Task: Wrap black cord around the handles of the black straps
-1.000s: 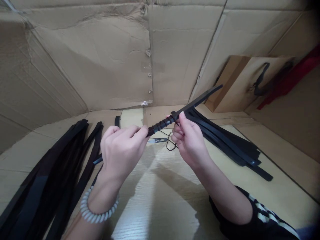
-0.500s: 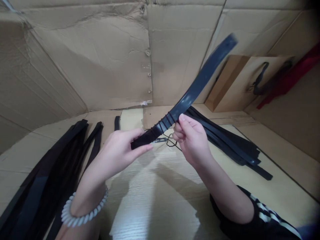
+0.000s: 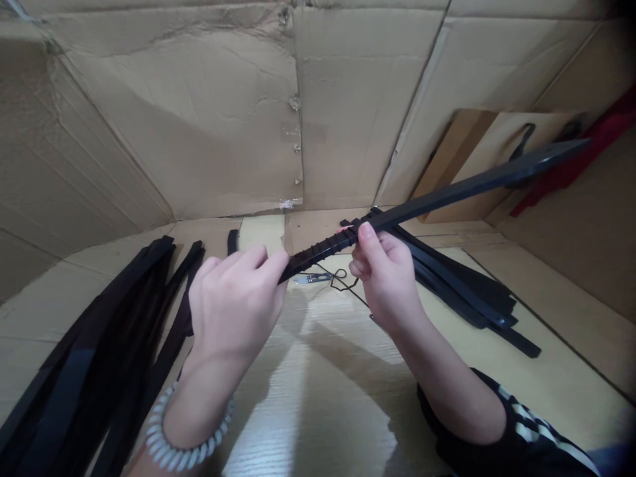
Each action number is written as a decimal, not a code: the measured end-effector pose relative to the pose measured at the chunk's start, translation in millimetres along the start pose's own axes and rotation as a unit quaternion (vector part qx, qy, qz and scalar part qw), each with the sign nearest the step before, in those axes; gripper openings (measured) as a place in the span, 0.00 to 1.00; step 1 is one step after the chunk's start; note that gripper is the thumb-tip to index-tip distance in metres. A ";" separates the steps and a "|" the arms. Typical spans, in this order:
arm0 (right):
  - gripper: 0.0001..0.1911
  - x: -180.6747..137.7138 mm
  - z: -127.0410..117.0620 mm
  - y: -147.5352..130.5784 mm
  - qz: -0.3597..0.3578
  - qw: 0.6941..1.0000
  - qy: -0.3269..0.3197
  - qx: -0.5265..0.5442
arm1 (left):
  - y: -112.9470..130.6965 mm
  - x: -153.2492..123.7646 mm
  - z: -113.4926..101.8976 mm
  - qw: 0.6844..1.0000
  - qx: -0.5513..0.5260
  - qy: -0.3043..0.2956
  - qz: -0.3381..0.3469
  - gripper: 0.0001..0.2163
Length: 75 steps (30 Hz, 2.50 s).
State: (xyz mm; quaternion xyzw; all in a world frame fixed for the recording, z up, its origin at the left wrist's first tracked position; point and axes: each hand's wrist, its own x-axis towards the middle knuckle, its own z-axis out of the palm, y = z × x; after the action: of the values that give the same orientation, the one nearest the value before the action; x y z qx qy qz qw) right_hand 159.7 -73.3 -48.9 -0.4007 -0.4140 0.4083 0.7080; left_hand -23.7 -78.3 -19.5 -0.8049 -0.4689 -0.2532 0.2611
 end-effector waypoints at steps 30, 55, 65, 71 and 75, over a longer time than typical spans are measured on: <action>0.28 -5.3 3.7 -9.6 -0.048 0.996 0.002 0.073 | -8.8 -0.7 -0.3 0.989 -0.078 0.124 0.008 0.02; 0.14 -11.9 5.7 -16.7 -0.014 0.994 -0.036 0.104 | -15.7 2.1 -3.4 0.949 -0.310 -0.008 0.062 0.14; 0.18 -18.8 10.7 -13.9 -0.026 0.991 -0.047 0.124 | -19.5 -1.0 -5.3 0.942 -0.323 0.013 0.094 0.12; 0.15 -31.3 17.7 -2.6 -0.031 0.987 -0.082 0.132 | -15.6 0.6 -12.1 0.939 -0.329 0.016 0.098 0.12; 0.13 -39.9 20.3 6.3 -0.029 0.988 -0.089 0.120 | -13.8 -0.3 -13.4 0.940 -0.324 0.010 0.101 0.13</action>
State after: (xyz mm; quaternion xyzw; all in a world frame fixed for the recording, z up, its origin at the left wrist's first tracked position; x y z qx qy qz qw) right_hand 126.7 -102.8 -58.1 -0.2631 -0.4344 0.4685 0.7229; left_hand -38.3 -81.5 -7.4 -0.8866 -0.2748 -0.3717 0.0147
